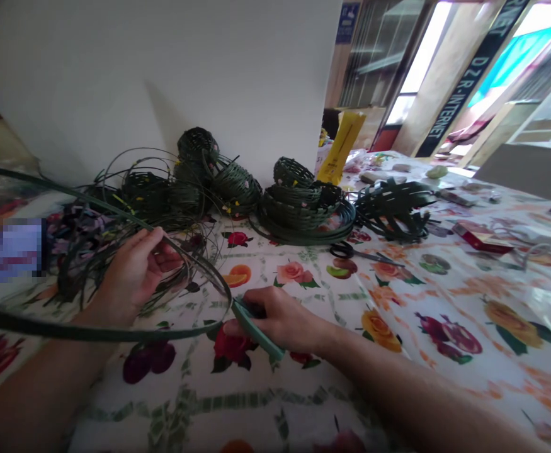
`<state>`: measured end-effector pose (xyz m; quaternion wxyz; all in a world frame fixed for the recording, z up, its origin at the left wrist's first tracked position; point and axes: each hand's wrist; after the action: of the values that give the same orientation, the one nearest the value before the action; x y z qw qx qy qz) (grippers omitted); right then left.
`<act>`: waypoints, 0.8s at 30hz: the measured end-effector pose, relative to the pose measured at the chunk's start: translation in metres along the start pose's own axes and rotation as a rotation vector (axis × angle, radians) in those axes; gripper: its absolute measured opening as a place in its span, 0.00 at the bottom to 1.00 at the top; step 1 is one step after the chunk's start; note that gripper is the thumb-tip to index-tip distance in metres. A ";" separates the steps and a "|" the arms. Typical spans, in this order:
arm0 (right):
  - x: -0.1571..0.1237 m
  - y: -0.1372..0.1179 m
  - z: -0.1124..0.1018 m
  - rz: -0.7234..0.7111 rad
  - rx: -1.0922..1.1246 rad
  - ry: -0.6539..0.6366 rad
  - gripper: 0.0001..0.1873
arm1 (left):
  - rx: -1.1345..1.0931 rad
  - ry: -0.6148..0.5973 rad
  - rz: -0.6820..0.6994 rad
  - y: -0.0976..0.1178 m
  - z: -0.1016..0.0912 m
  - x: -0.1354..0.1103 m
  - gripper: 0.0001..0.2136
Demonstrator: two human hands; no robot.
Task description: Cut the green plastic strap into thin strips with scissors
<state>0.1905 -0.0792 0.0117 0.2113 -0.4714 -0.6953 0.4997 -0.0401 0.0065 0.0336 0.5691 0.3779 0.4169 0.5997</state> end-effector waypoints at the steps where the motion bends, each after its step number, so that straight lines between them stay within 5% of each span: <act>1: 0.000 0.000 0.000 0.000 0.015 -0.009 0.15 | -0.002 -0.002 -0.011 0.000 0.000 0.000 0.10; 15: 0.001 -0.006 0.001 0.020 0.142 -0.040 0.09 | 0.113 -0.140 -0.064 -0.016 0.011 -0.016 0.15; 24: -0.003 -0.016 0.000 0.094 0.146 0.031 0.08 | 0.105 -0.094 0.011 -0.009 0.008 -0.014 0.16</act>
<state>0.1846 -0.0823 0.0269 0.2323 -0.4947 -0.6306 0.5510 -0.0286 -0.0065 0.0287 0.5639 0.4375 0.4184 0.5617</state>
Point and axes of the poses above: each hand's wrist, its own x-axis towards the middle knuckle, its own z-axis out of the palm, y = z × x, and after that the axes turned 2 degrees about -x, right-handed
